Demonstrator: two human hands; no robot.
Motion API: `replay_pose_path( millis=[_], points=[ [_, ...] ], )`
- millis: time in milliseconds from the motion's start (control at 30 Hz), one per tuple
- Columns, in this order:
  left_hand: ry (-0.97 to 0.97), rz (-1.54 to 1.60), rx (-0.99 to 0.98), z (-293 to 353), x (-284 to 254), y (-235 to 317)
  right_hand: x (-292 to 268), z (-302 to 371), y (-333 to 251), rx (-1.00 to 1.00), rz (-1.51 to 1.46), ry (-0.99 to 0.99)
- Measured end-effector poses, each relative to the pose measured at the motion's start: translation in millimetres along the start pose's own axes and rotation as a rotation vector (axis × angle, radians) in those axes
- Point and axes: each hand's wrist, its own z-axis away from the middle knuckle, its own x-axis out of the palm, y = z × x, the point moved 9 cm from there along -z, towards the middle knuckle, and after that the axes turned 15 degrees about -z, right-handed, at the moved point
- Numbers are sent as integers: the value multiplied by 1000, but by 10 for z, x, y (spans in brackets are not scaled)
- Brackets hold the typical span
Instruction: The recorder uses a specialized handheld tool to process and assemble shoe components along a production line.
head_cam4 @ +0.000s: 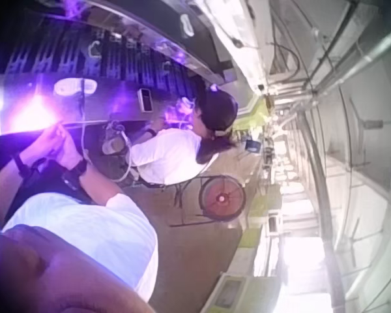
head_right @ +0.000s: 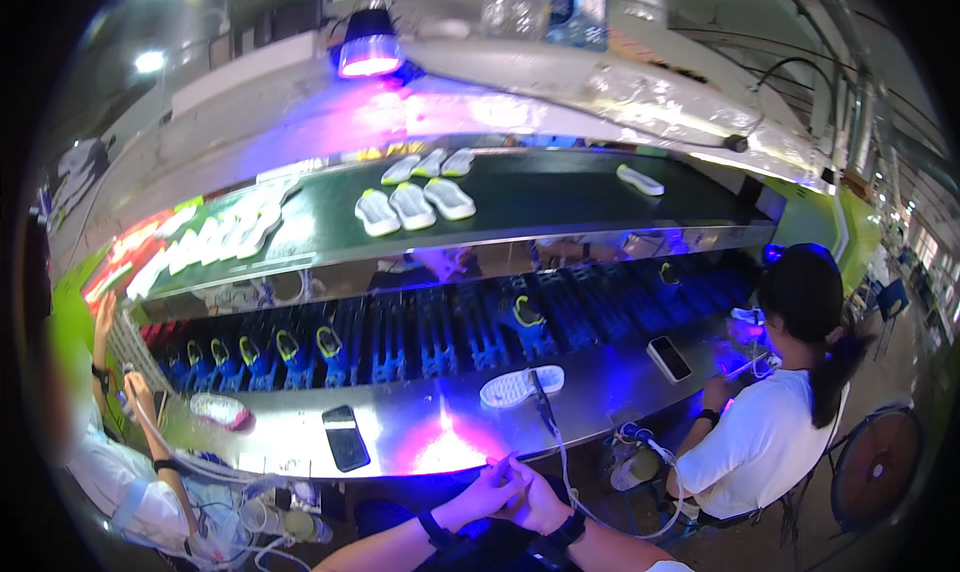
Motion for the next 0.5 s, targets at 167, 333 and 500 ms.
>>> replay_pose_path(
  millis=[167, 333, 500],
  points=[
    [-138, 549, -156, 239, -92, 71, 302, -32, 242, 135, -68, -149],
    [-99, 726, -22, 240, -156, -73, 507, -16, 419, 203, -84, -259],
    [-71, 765, 156, 129, -214, -83, 652, -19, 336, 189, 91, -321]
  ],
)
